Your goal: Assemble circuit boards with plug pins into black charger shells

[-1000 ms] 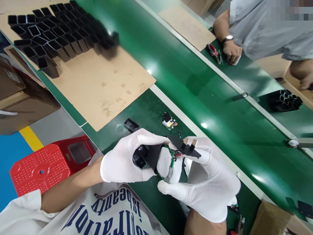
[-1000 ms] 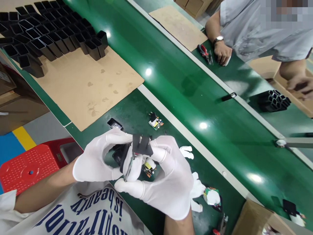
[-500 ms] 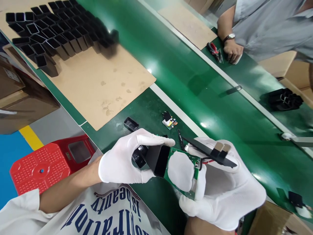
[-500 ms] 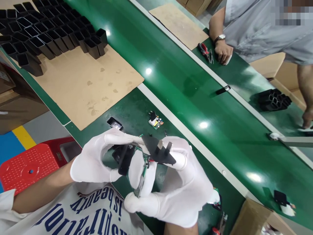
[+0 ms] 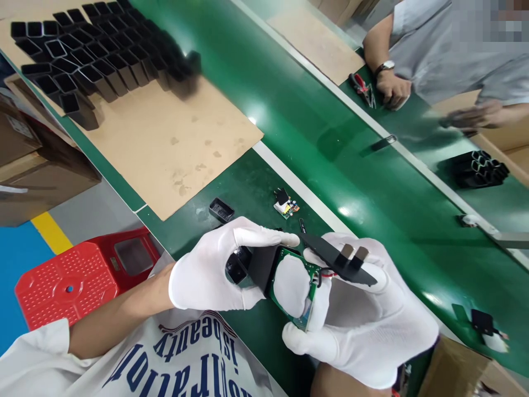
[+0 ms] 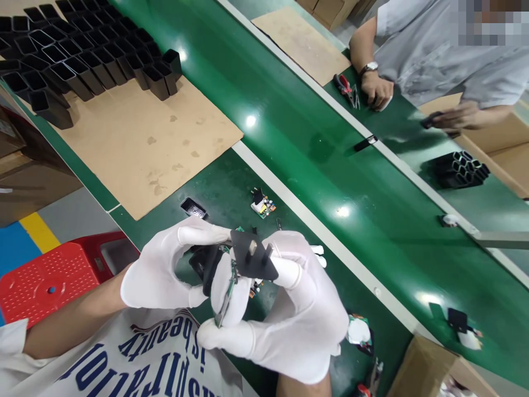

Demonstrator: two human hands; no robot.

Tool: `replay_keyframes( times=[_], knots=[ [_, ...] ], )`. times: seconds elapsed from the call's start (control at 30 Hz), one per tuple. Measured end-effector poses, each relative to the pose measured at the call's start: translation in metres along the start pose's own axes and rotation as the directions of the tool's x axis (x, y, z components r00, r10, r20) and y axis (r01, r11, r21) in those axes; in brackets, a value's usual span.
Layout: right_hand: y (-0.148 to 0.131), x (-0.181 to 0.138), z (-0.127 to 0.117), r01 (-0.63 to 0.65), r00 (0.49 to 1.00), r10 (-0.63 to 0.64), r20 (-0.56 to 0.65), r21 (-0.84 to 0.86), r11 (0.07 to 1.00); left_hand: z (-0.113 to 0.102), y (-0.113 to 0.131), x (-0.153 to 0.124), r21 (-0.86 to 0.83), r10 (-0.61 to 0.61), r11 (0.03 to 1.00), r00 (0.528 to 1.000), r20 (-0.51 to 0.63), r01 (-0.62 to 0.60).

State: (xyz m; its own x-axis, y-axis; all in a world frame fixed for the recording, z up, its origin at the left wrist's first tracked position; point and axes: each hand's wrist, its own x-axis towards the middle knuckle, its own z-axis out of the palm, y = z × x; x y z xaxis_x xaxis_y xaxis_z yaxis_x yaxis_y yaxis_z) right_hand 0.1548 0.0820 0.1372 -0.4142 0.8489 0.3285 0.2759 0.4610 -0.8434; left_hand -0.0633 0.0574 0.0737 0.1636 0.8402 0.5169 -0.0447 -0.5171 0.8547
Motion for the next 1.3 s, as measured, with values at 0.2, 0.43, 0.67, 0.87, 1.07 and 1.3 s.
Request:
replay_keyframes(
  times=[0.2, 0.43, 0.67, 0.87, 1.07, 1.3],
  knots=[
    [-0.0035, 0.0043, -0.0010, 0.094, 0.994, -0.099, 0.045, 0.088, 0.992, 0.0009, -0.0004, 0.0003, 0.009, 0.000, 1.000, 1.000, 0.006, 0.000],
    [-0.0021, -0.0017, 0.0025, 0.138, 0.988, -0.141, -0.066, -0.054, 0.989, 0.0019, -0.0016, -0.0014, 0.005, -0.019, 1.000, 1.000, 0.004, 0.019],
    [-0.0020, 0.0007, 0.0032, 0.128, 0.990, -0.130, -0.051, -0.032, 0.991, 0.0018, -0.0019, -0.0017, 0.016, -0.011, 1.000, 1.000, 0.004, 0.011],
    [-0.0035, 0.0016, 0.0039, 0.134, 0.987, -0.140, -0.077, -0.078, 0.988, 0.0025, -0.0006, -0.0017, 0.051, -0.006, 0.999, 1.000, -0.005, 0.006],
    [-0.0017, -0.0022, 0.0023, 0.115, 0.989, -0.123, -0.084, -0.091, 0.989, 0.0022, -0.0007, -0.0012, 0.039, -0.008, 0.999, 1.000, -0.004, 0.008],
    [-0.0007, -0.0004, 0.0013, 0.146, 0.988, -0.148, -0.033, -0.055, 0.988, 0.0020, -0.0007, -0.0035, 0.035, -0.014, 0.999, 1.000, 0.003, 0.014]
  ],
)
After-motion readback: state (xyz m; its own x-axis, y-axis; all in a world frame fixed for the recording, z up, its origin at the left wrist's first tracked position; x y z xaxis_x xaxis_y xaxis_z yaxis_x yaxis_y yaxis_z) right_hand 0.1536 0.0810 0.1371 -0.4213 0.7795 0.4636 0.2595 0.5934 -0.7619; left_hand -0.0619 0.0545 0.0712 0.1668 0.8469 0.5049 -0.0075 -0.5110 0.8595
